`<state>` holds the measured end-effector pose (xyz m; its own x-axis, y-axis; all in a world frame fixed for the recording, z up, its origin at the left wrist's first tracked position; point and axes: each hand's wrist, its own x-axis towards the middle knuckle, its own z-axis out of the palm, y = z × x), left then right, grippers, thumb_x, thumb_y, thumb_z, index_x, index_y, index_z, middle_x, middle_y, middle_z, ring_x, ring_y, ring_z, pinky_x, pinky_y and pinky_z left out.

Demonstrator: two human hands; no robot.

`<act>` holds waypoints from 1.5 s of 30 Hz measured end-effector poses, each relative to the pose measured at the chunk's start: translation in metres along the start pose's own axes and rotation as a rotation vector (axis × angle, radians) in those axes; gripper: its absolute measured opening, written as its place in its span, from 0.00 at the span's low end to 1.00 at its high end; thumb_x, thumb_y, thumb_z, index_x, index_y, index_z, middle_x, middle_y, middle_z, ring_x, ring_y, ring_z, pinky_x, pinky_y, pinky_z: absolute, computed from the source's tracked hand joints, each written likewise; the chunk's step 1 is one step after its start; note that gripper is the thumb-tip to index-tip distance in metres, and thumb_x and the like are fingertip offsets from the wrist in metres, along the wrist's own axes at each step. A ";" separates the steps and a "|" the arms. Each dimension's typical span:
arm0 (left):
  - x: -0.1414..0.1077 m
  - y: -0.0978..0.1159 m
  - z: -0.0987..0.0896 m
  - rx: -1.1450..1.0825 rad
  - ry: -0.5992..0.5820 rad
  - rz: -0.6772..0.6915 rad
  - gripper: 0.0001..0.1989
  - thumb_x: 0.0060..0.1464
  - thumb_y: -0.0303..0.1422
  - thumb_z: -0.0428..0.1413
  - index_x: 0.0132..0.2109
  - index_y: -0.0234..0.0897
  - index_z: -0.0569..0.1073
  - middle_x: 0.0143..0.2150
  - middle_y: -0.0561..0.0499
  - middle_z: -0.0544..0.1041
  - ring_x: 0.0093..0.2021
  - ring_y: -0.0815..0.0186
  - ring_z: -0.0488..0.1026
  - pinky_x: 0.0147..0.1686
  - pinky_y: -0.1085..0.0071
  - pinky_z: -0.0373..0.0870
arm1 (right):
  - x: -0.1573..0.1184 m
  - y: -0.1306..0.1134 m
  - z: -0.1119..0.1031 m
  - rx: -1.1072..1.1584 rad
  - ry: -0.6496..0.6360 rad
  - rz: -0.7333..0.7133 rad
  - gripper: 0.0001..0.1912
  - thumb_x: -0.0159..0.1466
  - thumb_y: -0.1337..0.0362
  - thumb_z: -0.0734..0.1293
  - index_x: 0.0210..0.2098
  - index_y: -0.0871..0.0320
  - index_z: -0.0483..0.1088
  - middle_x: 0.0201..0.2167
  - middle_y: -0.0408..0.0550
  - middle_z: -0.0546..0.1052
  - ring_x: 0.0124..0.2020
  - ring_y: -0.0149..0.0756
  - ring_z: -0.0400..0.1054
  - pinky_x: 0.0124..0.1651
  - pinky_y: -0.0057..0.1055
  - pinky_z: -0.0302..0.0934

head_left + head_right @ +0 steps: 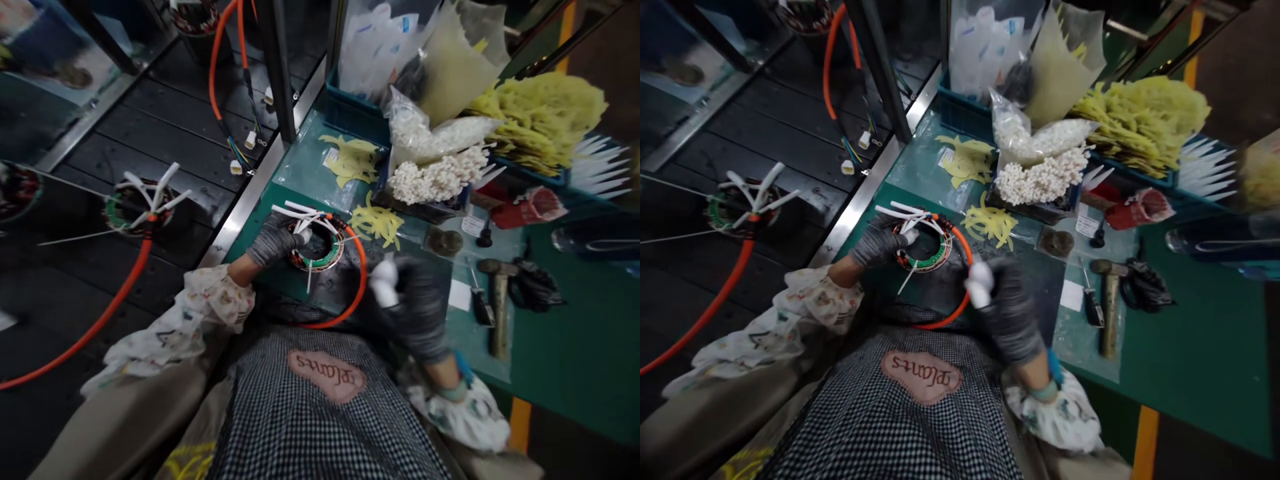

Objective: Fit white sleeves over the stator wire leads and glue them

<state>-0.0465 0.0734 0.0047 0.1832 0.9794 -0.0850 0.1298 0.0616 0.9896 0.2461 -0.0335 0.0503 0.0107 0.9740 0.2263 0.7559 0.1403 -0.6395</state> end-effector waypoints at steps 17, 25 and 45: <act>-0.091 -0.001 0.012 0.808 0.138 0.756 0.24 0.73 0.48 0.48 0.68 0.51 0.75 0.67 0.50 0.81 0.72 0.55 0.74 0.73 0.54 0.62 | -0.054 -0.053 0.044 -0.032 -0.004 -0.213 0.15 0.72 0.56 0.73 0.56 0.51 0.79 0.44 0.53 0.87 0.42 0.50 0.85 0.40 0.43 0.84; -0.087 0.004 0.015 0.922 0.209 0.790 0.25 0.76 0.47 0.41 0.62 0.46 0.79 0.62 0.50 0.85 0.68 0.58 0.78 0.69 0.56 0.64 | -0.053 -0.053 0.044 -0.108 0.099 -0.256 0.16 0.73 0.57 0.70 0.57 0.52 0.78 0.43 0.54 0.88 0.40 0.47 0.85 0.40 0.42 0.83; -0.007 0.080 0.066 0.976 -0.173 0.513 0.19 0.73 0.45 0.51 0.52 0.44 0.83 0.58 0.47 0.86 0.62 0.48 0.82 0.70 0.42 0.69 | -0.023 -0.029 0.007 -0.200 0.065 -0.117 0.17 0.73 0.52 0.70 0.51 0.55 0.85 0.31 0.51 0.83 0.29 0.43 0.78 0.33 0.36 0.72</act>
<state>0.0272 0.0589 0.0763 0.5578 0.8010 0.2172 0.6959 -0.5940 0.4035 0.2193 -0.0586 0.0585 -0.0474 0.9389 0.3409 0.8692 0.2069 -0.4491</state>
